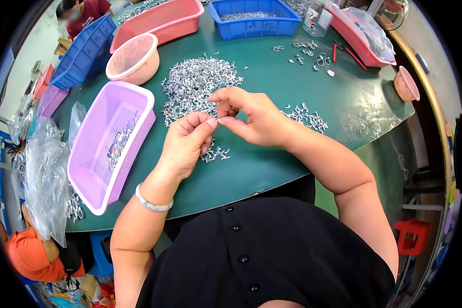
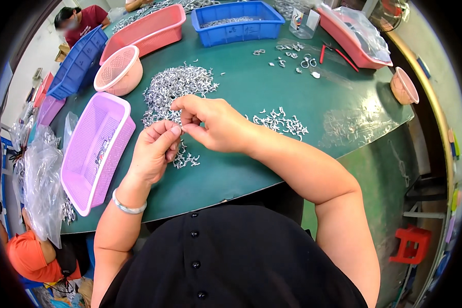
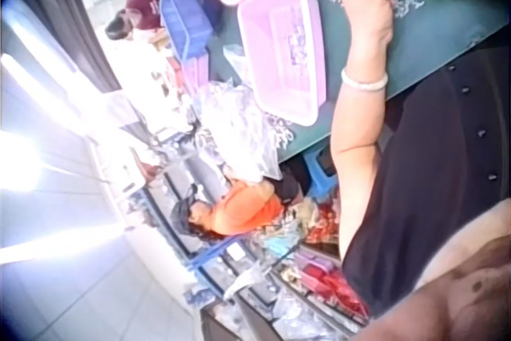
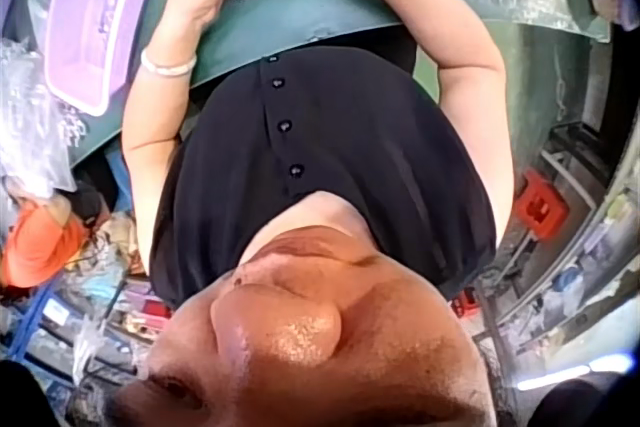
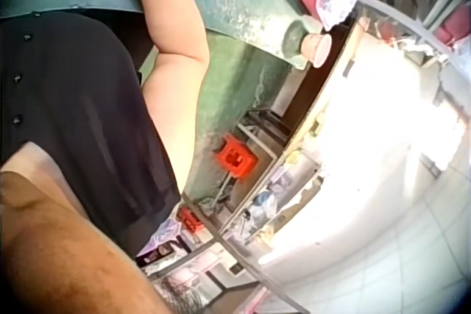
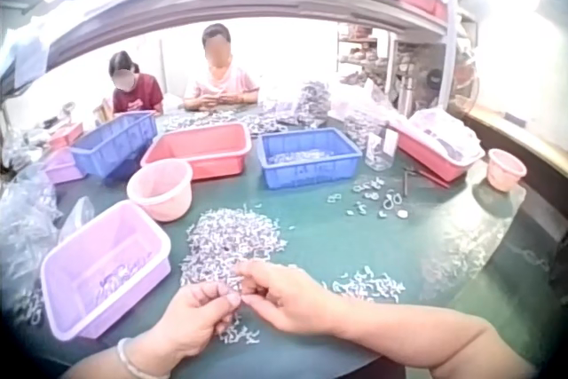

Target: The person connects small metal pieces together by hand.

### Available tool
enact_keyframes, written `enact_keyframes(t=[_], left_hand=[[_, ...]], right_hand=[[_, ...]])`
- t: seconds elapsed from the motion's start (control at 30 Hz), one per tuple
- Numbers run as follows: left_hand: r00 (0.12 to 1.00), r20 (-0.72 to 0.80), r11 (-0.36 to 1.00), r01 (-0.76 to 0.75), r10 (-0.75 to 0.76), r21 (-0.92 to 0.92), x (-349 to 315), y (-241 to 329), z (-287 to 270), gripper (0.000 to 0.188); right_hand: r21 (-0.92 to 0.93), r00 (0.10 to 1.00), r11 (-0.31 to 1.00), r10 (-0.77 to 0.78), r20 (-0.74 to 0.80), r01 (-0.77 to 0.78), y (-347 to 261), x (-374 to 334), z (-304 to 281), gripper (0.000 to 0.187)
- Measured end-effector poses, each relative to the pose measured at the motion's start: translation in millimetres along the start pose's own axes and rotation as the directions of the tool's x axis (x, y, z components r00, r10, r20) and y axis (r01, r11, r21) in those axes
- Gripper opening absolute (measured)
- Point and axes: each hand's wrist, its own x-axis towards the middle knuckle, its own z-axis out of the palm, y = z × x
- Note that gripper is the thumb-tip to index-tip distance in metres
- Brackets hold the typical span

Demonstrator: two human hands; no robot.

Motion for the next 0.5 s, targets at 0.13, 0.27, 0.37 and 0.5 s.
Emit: enact_keyframes(t=[0.13, 0.27, 0.37, 0.5], left_hand=[[1.000, -0.009, 0.999, -0.020, 0.020, -0.026, 0.4, -2.5, -4.4, 0.011], [0.998, 0.061, 0.990, 0.042, -0.034, -0.137, 0.6, -0.4, -8.3, 0.011], [0.991, 0.108, 0.971, 0.096, -0.074, -0.218, 1.1, 0.9, -11.2, 0.011], [0.985, 0.142, 0.954, 0.131, -0.096, -0.271, 2.1, 0.7, -14.1, 0.011]], right_hand=[[0.085, 1.000, 0.996, -0.009, -0.004, 0.009, 4.7, 0.3, 0.1, 0.032], [0.061, 1.000, 0.998, 0.027, 0.015, -0.028, 5.4, -0.3, -2.7, 0.026], [0.055, 0.999, 0.998, 0.039, 0.010, -0.040, 8.4, -1.3, -2.1, 0.022], [0.021, 0.997, 0.998, 0.066, 0.044, -0.067, 9.4, -2.3, -3.1, 0.017]])
